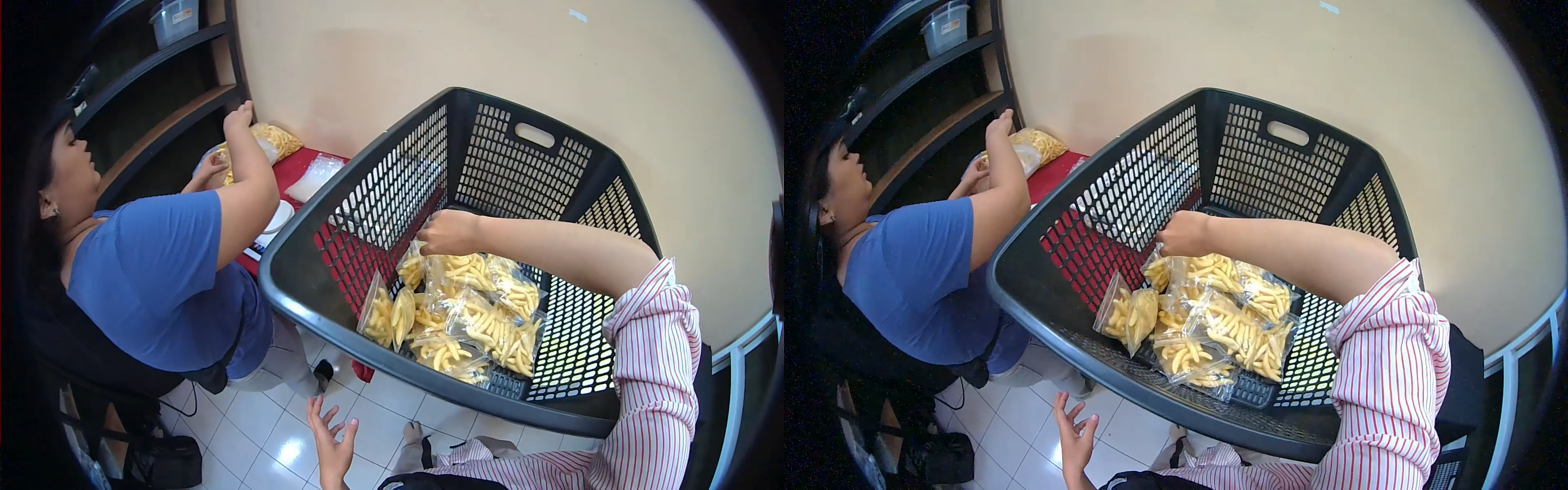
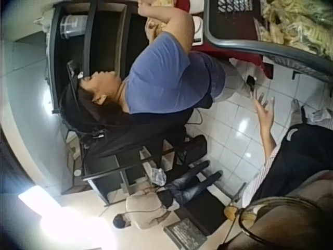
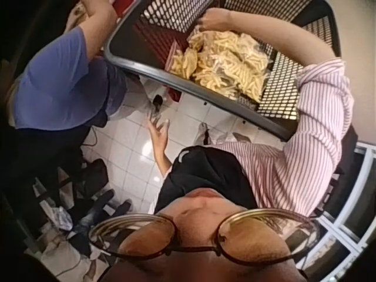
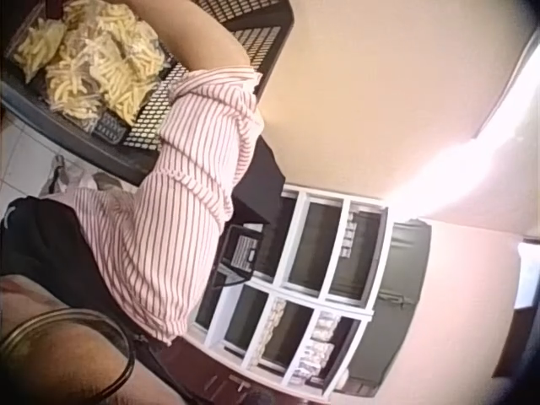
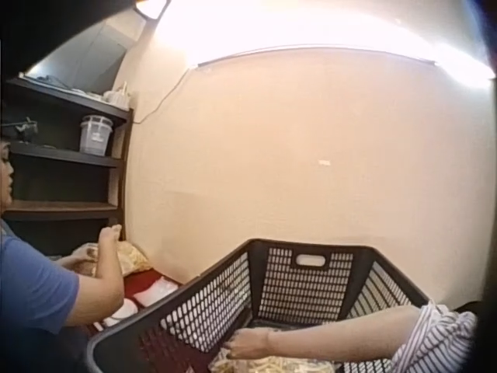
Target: The recorder labels bags of snacks, places them in a basket, and then organizes labeled bags onto shelves.
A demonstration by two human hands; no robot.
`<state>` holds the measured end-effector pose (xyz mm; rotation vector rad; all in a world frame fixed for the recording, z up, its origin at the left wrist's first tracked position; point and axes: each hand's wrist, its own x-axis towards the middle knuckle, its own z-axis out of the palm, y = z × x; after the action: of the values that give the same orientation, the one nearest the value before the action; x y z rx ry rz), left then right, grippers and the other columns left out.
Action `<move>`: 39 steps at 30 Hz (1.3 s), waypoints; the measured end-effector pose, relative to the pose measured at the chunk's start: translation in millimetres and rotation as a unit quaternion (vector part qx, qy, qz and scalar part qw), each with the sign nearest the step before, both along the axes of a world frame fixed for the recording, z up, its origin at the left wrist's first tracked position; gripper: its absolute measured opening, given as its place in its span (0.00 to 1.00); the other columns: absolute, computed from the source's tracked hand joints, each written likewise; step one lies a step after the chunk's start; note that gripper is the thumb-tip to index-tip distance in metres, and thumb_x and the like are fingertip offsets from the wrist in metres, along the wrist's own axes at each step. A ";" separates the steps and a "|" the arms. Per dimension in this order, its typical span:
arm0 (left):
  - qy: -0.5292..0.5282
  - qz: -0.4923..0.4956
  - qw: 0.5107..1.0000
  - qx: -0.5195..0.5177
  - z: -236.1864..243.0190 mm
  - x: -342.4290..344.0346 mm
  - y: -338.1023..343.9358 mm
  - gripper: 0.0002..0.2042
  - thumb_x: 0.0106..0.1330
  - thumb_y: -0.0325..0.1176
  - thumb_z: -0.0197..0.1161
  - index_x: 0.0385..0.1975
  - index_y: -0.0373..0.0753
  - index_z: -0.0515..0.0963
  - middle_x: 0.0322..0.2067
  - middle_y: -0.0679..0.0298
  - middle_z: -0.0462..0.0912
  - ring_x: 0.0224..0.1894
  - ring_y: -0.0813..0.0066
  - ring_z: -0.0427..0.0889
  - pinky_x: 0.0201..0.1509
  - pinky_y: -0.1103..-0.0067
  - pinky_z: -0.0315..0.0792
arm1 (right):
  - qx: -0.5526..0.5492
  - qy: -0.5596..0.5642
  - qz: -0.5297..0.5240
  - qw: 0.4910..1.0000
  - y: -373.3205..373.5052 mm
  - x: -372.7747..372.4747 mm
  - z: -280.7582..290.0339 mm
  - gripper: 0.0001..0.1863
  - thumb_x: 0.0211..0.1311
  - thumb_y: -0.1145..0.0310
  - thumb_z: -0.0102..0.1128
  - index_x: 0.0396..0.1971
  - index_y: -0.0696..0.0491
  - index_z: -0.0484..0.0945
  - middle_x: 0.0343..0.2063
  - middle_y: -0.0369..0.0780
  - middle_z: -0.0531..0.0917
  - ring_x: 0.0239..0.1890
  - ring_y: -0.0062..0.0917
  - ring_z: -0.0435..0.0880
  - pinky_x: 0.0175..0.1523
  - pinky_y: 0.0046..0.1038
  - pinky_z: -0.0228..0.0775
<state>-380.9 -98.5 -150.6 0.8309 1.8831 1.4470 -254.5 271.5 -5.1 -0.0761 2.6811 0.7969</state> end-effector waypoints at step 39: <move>-0.054 -0.603 0.795 -0.033 29.1 262.8 39.7 0.26 0.51 0.28 0.59 0.51 0.35 0.59 0.48 0.60 0.68 0.45 0.72 0.70 0.46 0.77 0.65 | -0.151 0.767 -0.281 0.557 -209.7 491.6 114.7 0.14 0.52 0.73 0.53 0.41 0.57 0.68 0.30 0.36 0.74 0.33 0.17 0.75 0.39 0.18 0.67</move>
<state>-118.2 -58.9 -121.5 1.4693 0.8674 0.5579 237.1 61.8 109.6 2.2798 3.6655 -0.0716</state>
